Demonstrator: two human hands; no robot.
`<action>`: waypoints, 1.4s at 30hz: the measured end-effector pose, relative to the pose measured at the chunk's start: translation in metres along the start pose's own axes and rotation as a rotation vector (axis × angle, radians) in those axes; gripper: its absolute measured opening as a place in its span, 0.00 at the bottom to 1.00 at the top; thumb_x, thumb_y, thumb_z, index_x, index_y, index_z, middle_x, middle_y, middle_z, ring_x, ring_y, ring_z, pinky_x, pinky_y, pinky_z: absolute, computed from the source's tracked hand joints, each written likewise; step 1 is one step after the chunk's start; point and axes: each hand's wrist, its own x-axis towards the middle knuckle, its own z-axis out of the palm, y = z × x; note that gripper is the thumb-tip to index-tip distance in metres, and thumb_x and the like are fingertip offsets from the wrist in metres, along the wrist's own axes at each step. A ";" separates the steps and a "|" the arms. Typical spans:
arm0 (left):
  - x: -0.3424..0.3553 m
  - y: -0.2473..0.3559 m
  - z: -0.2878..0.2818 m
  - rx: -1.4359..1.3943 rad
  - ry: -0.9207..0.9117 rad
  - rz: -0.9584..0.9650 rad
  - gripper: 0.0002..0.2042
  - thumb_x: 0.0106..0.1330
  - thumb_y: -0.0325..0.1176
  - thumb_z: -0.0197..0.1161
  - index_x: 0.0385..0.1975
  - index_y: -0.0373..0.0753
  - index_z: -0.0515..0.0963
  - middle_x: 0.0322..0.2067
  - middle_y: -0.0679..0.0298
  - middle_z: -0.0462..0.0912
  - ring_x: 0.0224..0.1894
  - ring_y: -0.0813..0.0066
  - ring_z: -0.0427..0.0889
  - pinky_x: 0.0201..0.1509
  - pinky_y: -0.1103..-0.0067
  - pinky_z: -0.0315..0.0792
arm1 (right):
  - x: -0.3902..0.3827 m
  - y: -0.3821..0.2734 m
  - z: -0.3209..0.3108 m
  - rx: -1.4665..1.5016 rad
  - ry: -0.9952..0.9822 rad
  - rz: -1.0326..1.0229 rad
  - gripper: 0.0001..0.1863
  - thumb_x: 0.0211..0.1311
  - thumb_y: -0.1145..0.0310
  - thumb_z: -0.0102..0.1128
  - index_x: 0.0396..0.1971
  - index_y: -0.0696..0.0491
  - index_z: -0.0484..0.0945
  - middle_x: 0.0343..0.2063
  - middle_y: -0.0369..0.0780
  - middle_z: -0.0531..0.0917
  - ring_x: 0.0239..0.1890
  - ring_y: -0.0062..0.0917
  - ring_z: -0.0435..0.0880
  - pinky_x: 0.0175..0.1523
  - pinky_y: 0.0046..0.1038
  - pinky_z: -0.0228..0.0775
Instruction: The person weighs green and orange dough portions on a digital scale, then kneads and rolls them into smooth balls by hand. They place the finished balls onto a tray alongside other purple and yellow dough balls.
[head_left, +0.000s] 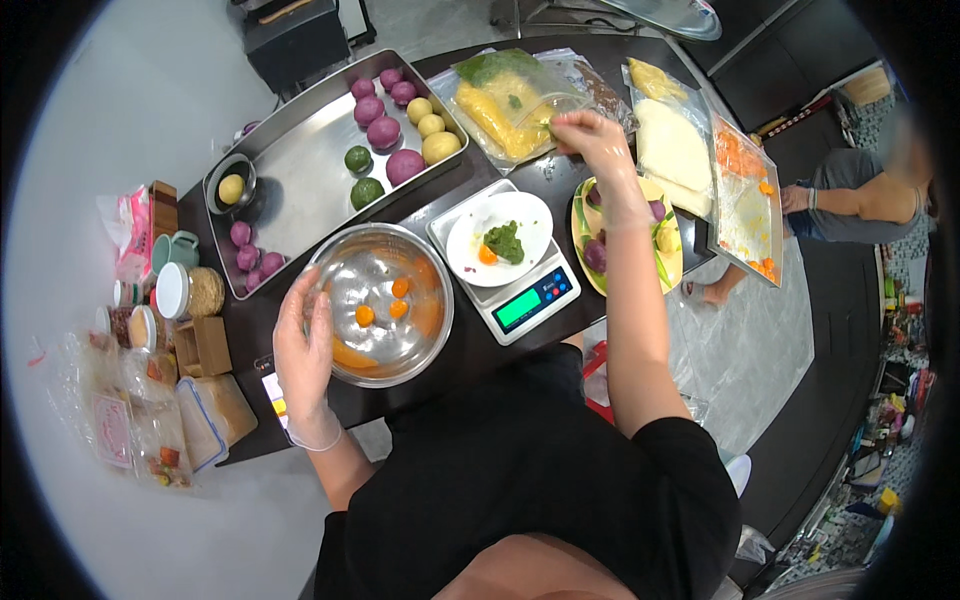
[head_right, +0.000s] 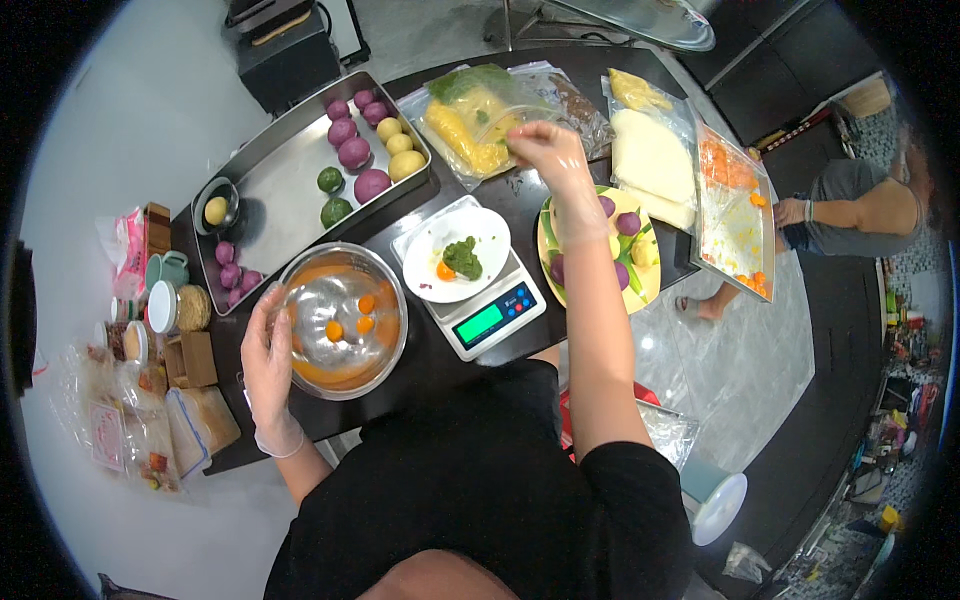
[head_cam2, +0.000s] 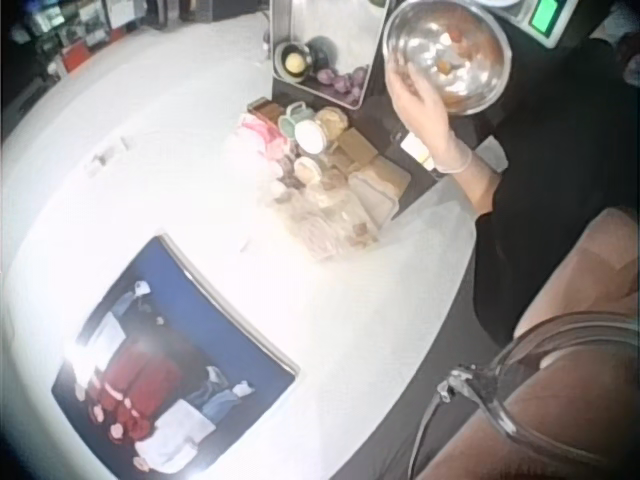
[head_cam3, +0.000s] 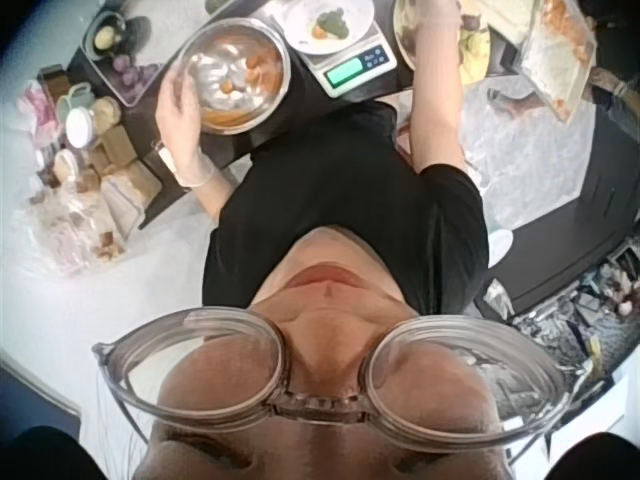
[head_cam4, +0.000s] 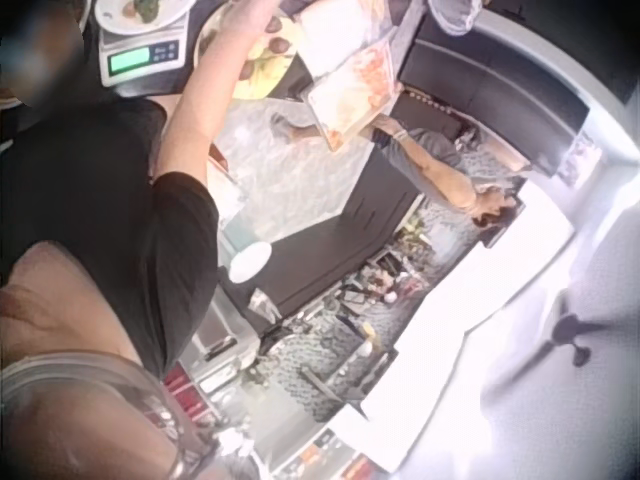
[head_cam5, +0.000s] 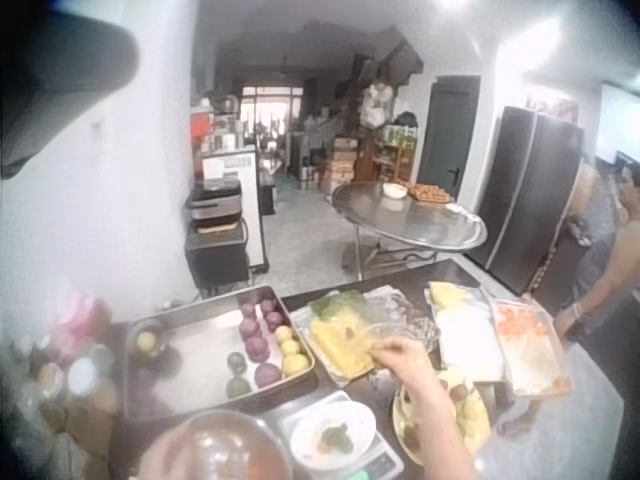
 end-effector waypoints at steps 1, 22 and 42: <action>0.000 0.001 0.001 -0.031 0.005 -0.013 0.17 0.72 0.32 0.57 0.57 0.33 0.74 0.52 0.52 0.81 0.51 0.66 0.81 0.57 0.74 0.72 | -0.024 -0.010 0.000 -0.026 -0.079 -0.025 0.08 0.54 0.70 0.68 0.33 0.57 0.85 0.29 0.33 0.86 0.31 0.19 0.82 0.40 0.24 0.74; -0.007 0.003 0.007 -0.036 -0.020 -0.011 0.17 0.70 0.32 0.58 0.58 0.37 0.75 0.50 0.58 0.82 0.46 0.73 0.80 0.52 0.77 0.74 | -0.139 -0.018 0.003 -0.052 0.031 -0.134 0.10 0.57 0.70 0.69 0.36 0.59 0.85 0.32 0.34 0.81 0.36 0.16 0.76 0.45 0.19 0.68; -0.007 0.003 0.008 -0.036 -0.010 -0.010 0.17 0.71 0.32 0.58 0.58 0.37 0.75 0.50 0.57 0.81 0.46 0.72 0.80 0.53 0.76 0.73 | -0.133 -0.034 0.016 -0.530 -0.285 -0.384 0.19 0.52 0.70 0.68 0.46 0.58 0.82 0.48 0.45 0.82 0.52 0.36 0.80 0.59 0.32 0.70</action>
